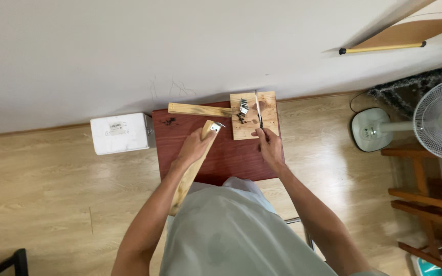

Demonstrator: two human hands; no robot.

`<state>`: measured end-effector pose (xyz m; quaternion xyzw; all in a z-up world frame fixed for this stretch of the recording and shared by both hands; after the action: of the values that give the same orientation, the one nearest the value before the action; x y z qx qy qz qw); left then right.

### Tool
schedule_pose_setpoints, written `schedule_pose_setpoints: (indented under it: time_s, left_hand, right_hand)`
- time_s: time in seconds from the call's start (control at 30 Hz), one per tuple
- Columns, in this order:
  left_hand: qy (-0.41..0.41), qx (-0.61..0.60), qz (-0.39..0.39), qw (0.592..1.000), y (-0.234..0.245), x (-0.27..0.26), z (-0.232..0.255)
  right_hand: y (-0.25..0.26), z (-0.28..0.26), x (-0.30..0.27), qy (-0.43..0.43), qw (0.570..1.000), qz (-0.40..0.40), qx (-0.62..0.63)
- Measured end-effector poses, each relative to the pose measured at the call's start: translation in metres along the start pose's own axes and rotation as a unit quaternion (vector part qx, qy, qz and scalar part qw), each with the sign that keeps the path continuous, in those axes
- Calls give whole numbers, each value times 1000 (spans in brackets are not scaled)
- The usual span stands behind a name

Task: The person uses a screwdriver to attach a metal bracket to a wooden leg on a table. They repeatedly insert and tighten screws into the bracket, adjusting the wood's position as needed.

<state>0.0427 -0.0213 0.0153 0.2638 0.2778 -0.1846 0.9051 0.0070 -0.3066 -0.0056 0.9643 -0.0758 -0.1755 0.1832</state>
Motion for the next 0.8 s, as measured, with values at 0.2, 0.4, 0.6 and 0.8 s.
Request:
schedule_pose_setpoints:
  time_s: [0.2,0.4,0.6,0.8]
  left_hand:
    - [15,-61,33,997,-14,5,-18]
    - [80,-196,40,977,-38,5,-21]
    - [150,-251,42,955,-49,-3,-9]
    - [176,-276,61,943,-57,-19,0]
  right_hand:
    - [15,105,37,6,982,14,-187]
    - [-7,139,68,-114,978,-1,-175]
    - [-32,168,111,-119,945,-25,-305]
    - [-53,191,134,50,949,-22,-311]
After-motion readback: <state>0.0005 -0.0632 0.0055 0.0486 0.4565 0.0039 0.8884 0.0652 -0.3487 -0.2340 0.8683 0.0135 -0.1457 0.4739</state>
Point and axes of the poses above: each hand's wrist, its own x-axis towards the middle knuckle, its own y-axis out of the back of the hand, z = x × y, the point moved 1 cm from there along x, towards the middle knuckle, and after that the axes turned 1 degree about x, right-handed, at the moved point
